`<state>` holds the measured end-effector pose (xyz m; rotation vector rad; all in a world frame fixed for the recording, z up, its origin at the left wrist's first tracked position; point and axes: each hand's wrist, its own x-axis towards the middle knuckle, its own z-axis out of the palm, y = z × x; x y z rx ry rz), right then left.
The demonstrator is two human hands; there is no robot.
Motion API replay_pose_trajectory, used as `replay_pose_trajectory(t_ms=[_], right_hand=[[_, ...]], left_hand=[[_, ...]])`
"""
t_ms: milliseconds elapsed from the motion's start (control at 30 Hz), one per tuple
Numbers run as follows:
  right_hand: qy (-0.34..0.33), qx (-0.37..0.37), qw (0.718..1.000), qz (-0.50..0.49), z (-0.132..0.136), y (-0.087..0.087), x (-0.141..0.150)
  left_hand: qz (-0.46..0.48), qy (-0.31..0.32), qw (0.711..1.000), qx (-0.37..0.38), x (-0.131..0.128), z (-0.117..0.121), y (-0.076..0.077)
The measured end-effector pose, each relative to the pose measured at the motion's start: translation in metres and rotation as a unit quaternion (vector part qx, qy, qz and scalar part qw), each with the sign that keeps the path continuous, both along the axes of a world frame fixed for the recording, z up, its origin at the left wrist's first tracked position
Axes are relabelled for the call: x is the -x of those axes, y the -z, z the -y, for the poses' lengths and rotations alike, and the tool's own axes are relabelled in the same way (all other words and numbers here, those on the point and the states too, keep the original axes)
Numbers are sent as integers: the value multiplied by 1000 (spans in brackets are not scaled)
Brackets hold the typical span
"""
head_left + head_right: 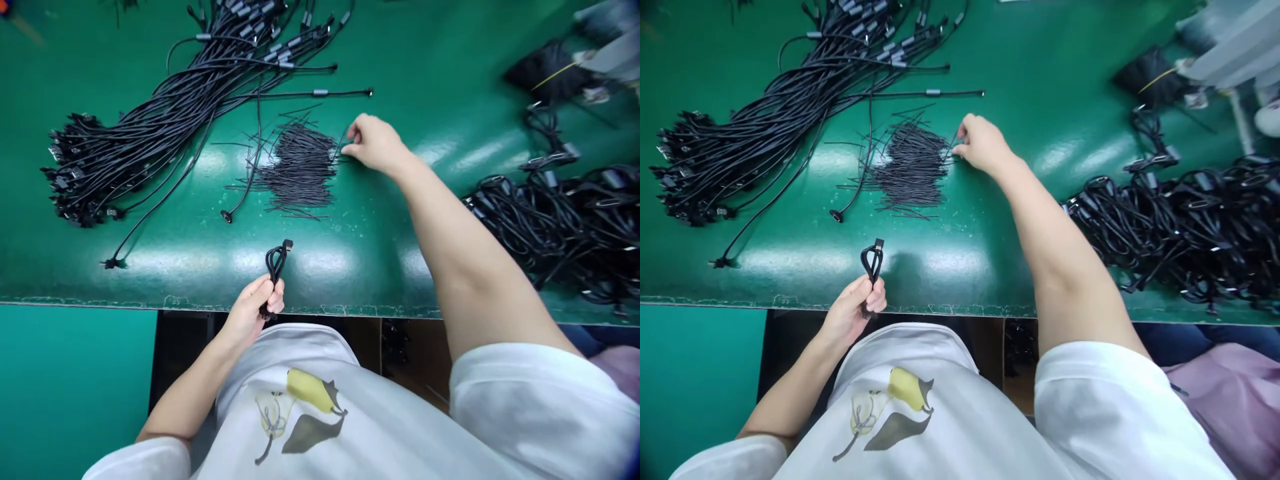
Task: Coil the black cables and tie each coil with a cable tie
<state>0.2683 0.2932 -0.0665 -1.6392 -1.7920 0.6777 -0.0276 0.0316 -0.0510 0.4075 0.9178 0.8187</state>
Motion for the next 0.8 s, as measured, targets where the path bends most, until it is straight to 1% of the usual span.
replay_pose_trajectory(t_ms=[33,100,167,200,267,300,333,400,433,467,500,567,633,667,733,800], right_hand=[[-8,10,1000,11,-6,3,-1],[-20,22,999,24,-6,7,-4],[-1,7,1000,7,8,7,-8],[19,-9,1000,-8,21,6,-8],[56,-37,997,-46,56,3,-1],[60,-41,996,-60,79,1,6],[45,-30,995,-79,105,-1,17],[-23,11,995,-99,158,-4,45],[-72,30,991,-109,183,-5,60],[-127,45,984,-117,205,-5,75],[-162,41,980,-113,223,-5,87],[-205,-1,976,-70,246,-3,104],[-217,-70,973,17,256,-2,112],[-220,-106,967,72,258,-3,114],[-226,-179,940,183,257,-5,115],[-242,-250,900,262,255,-11,115]], left_hand=[[1,-8,1000,2,1,-1,1],[5,-25,1000,7,3,-3,3],[12,-35,999,13,5,-4,5],[15,-36,999,16,5,-5,5],[21,-37,999,18,3,-6,4],[24,-35,999,18,1,-7,2],[27,-32,999,17,-2,-8,1],[31,-21,999,7,-8,-9,-1],[27,-14,1000,-4,-11,-9,-1],[15,-9,1000,-22,-12,-8,1],[-11,-3,999,-50,-13,-7,4],[-102,4,988,-120,-13,-4,11],[-208,11,961,-184,-11,2,19],[-251,15,945,-208,-10,5,21],[-314,20,918,-242,-8,10,25],[-357,17,895,-269,-8,14,26]])
